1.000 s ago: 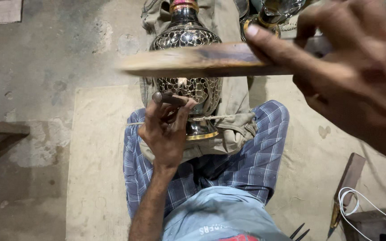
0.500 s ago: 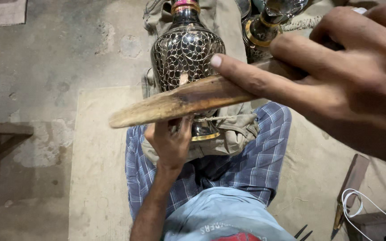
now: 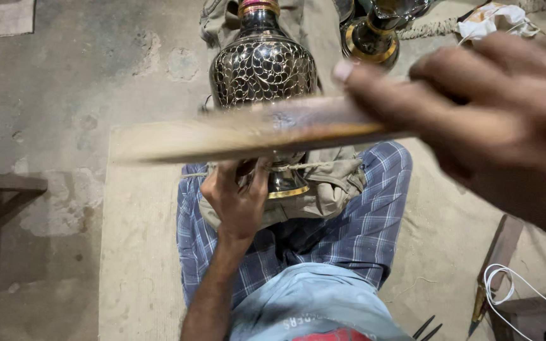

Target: The person sits on the floor and uses a wooden mallet and a metal chisel to hammer a decorative pattern into the surface of a metal vase. They rotate the vase to work on different sections and later use the chisel to refine details near the neck.

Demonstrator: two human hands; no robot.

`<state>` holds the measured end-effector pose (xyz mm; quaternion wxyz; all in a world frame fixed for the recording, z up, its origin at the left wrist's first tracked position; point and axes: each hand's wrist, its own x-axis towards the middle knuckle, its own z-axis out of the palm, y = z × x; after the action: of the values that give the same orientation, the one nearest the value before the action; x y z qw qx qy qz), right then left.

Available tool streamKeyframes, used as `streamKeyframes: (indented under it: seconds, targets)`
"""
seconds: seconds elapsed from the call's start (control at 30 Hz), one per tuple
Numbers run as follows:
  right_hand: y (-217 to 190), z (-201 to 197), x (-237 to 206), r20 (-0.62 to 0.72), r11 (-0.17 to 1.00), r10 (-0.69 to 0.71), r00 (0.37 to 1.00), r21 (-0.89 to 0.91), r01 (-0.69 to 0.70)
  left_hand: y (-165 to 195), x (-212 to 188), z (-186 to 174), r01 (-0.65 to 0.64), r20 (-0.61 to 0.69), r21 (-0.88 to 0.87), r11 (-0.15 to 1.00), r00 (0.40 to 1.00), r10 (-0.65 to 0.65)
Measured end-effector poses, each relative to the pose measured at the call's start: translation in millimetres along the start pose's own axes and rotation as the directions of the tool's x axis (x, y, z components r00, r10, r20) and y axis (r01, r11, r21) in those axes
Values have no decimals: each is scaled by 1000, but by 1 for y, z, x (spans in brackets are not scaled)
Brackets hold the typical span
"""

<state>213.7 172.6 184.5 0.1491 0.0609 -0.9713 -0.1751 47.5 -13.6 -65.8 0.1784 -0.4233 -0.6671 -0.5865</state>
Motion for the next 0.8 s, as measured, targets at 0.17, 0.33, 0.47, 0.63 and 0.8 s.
streamKeyframes:
  seconds: [0.17, 0.33, 0.47, 0.63, 0.8]
  targets:
    - [0, 3, -9, 5, 996, 47, 999, 76, -47, 11, 10, -4, 25, 47, 30, 999, 999, -26]
    - [-1, 12, -22, 15, 998, 68, 998, -17, -68, 6, 18, -8, -46, 162, 60, 997, 986, 36]
    - [-5, 25, -33, 36, 981, 191, 981, 40, -192, 9, 30, -8, -51, 247, 18, 999, 968, 45]
    - [-11, 41, -48, -42, 932, 356, 934, 94, -351, 24, 51, -17, -65, 332, -47, 997, 940, 77]
    - [-19, 61, -61, -163, 927, 325, 931, -137, -348, 27, 64, -18, -48, 432, -74, 996, 899, 75]
